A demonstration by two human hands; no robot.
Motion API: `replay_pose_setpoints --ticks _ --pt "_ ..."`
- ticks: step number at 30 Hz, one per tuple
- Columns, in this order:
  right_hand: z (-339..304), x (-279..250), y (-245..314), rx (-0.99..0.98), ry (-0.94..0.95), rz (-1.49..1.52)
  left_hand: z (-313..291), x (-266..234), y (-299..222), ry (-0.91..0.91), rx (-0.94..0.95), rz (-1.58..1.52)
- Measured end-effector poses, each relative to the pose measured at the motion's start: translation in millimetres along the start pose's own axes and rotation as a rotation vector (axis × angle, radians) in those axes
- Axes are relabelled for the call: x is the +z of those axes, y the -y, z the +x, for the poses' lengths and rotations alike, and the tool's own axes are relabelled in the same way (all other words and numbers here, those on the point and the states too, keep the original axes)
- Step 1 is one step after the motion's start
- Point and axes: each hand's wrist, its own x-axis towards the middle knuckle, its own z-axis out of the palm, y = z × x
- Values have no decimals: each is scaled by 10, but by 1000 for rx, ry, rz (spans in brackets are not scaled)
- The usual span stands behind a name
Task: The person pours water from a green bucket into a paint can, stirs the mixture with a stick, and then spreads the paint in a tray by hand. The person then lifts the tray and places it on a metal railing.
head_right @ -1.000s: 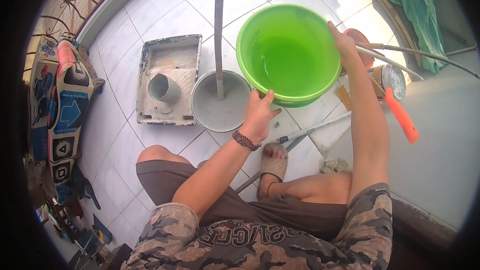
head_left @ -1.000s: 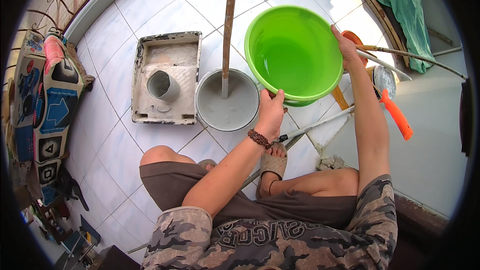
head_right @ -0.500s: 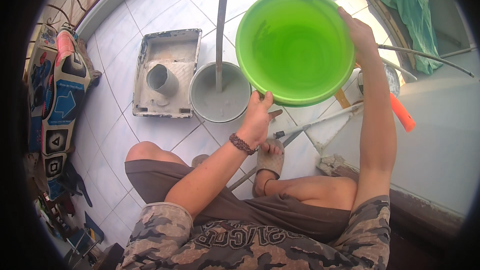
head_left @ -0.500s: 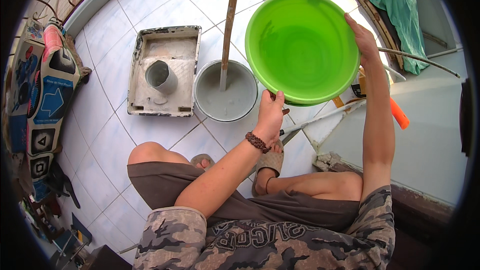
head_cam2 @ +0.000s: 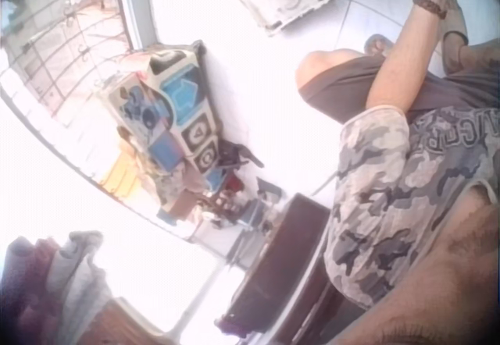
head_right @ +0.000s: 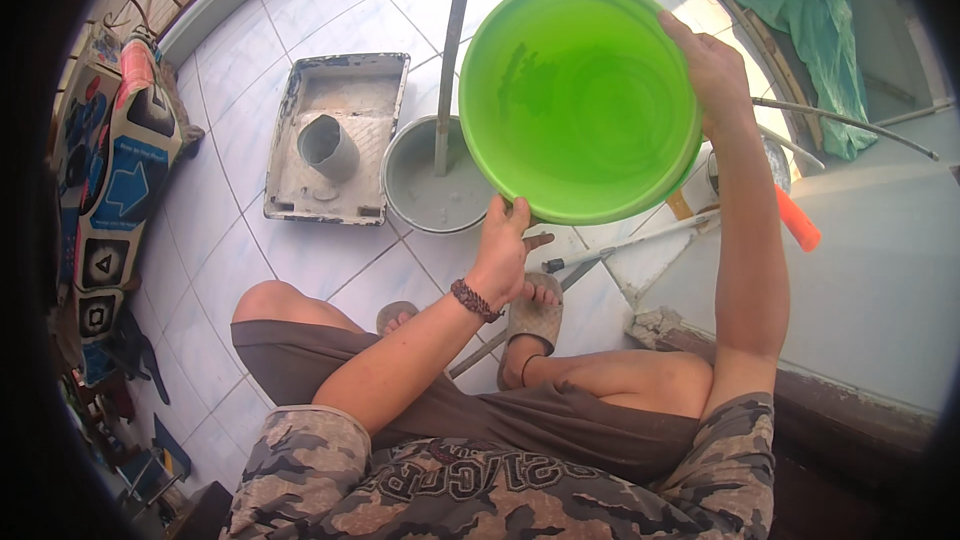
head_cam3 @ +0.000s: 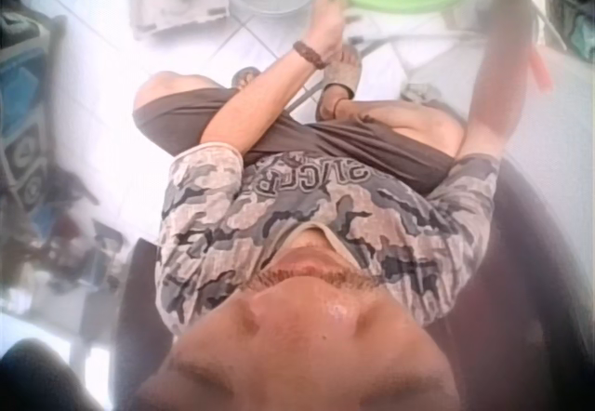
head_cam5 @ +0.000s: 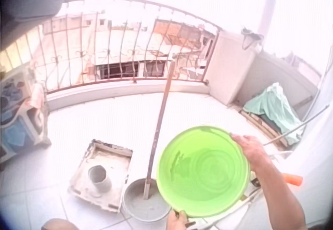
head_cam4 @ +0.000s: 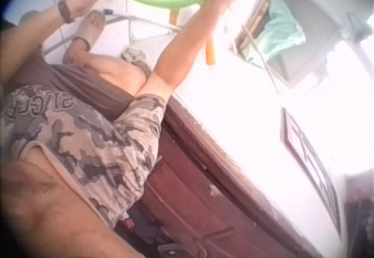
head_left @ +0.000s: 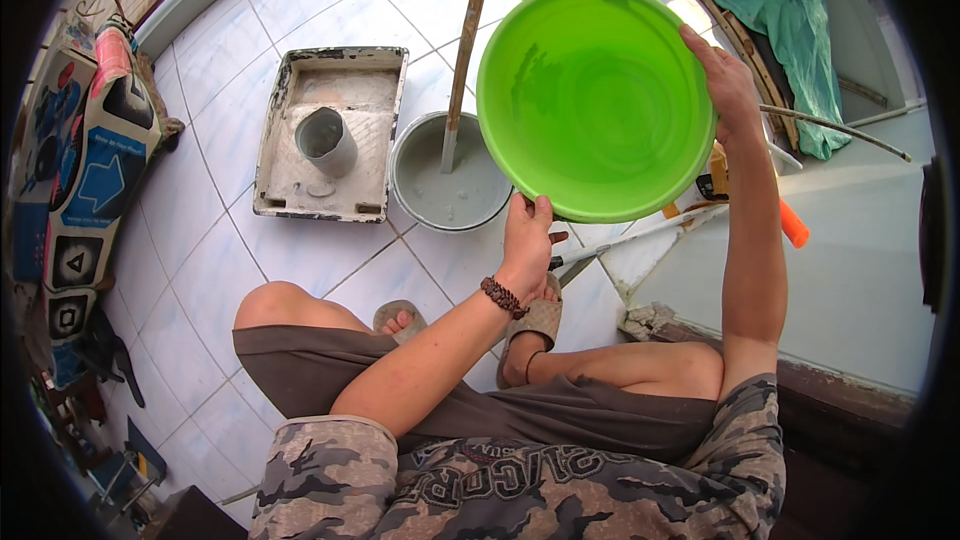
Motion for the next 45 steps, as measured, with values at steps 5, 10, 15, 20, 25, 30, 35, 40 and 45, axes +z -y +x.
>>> replay_pose_setpoints --ticks 5,10,15,20,25,30,35,40,45 --pt "-108 20 94 -26 -7 -33 -42 -10 35 3 2 -4" --pt "-152 64 116 -39 6 -48 -44 -54 88 -2 24 -16" --pt "-196 106 155 -66 25 -55 -73 -80 98 -5 33 -38" --pt "-282 189 263 -65 12 -127 -80 -123 123 -10 52 -61" --pt "-321 268 304 -83 6 -143 -98 -145 89 -25 34 -73" --pt "-287 313 311 -94 25 -150 -59 -185 105 -28 22 -93" --pt "-290 356 323 -124 34 -176 -62 -182 97 -39 23 -91" --pt "-248 373 290 -128 38 -189 -60 -183 106 -46 21 -86" --pt "-303 392 309 -124 35 -215 -69 -162 135 -65 19 -104"
